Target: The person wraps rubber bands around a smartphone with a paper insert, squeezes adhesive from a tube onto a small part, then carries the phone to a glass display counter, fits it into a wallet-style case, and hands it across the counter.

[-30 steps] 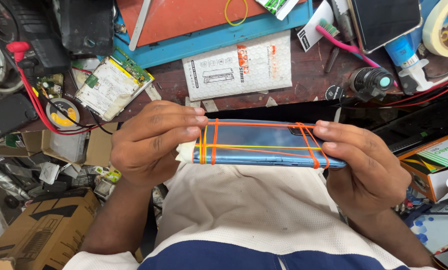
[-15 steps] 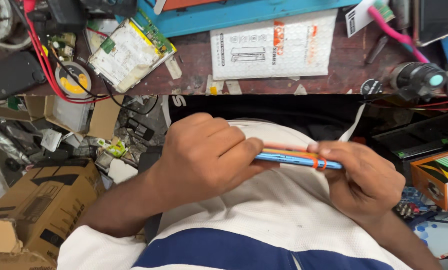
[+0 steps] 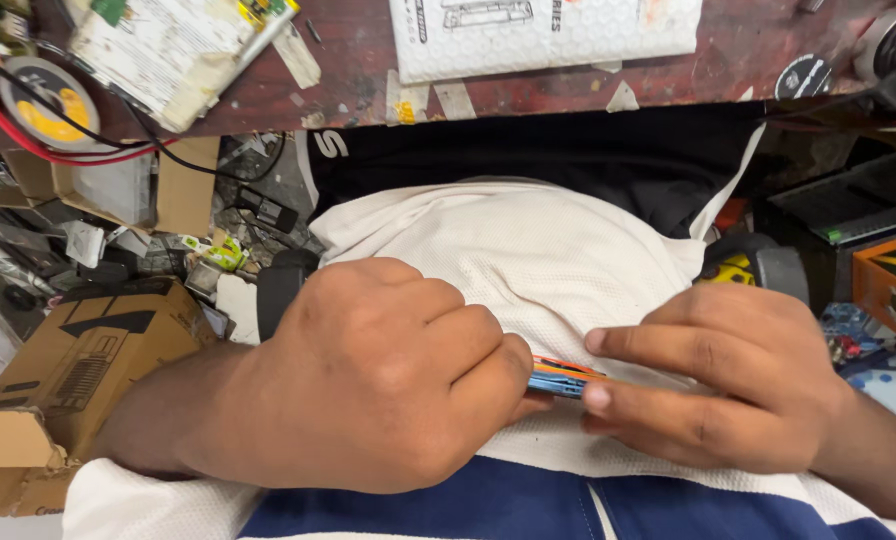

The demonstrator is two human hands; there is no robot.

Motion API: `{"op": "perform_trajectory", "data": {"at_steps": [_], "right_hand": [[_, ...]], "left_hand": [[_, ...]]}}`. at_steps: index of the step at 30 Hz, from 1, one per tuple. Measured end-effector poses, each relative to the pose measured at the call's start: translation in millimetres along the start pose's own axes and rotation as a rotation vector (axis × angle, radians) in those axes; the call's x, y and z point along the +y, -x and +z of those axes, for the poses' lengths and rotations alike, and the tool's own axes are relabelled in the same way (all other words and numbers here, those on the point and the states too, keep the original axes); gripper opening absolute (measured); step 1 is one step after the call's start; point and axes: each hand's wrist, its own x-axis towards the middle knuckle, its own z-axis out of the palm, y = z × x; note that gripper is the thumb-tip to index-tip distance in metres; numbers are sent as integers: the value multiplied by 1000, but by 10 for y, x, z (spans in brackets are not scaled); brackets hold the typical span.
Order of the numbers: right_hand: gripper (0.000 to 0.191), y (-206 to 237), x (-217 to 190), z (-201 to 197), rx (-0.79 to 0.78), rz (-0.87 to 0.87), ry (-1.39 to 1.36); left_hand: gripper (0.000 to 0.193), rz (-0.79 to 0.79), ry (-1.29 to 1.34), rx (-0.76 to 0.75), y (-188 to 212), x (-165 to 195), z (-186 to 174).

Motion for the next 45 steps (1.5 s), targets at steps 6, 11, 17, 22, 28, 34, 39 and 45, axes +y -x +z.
{"op": "perform_trajectory", "data": {"at_steps": [6,11,17,22,28,34,39,45], "right_hand": [[29,-62,70,80,28,-100,55],[22,41,-35,51,-18,-105,166],[22,192,-27,70,28,-150,217],[23,216,12,96,104,-194,165],[15,185,34,86,34,-261,128],[25,260,-9,28,63,-197,94],[26,242,86,98,195,60,-122],[32,284,144,258,327,226,-47]], "left_hand": [[23,9,42,-20,42,-36,33],[21,25,29,-27,38,-59,59],[23,48,11,-42,45,-55,49],[27,69,2,-42,38,-36,16],[30,171,-93,-51,30,-49,7],[27,176,-57,4,53,-66,-4],[26,124,-133,124,2,-50,21],[22,-10,-151,142,77,-92,303]]}}
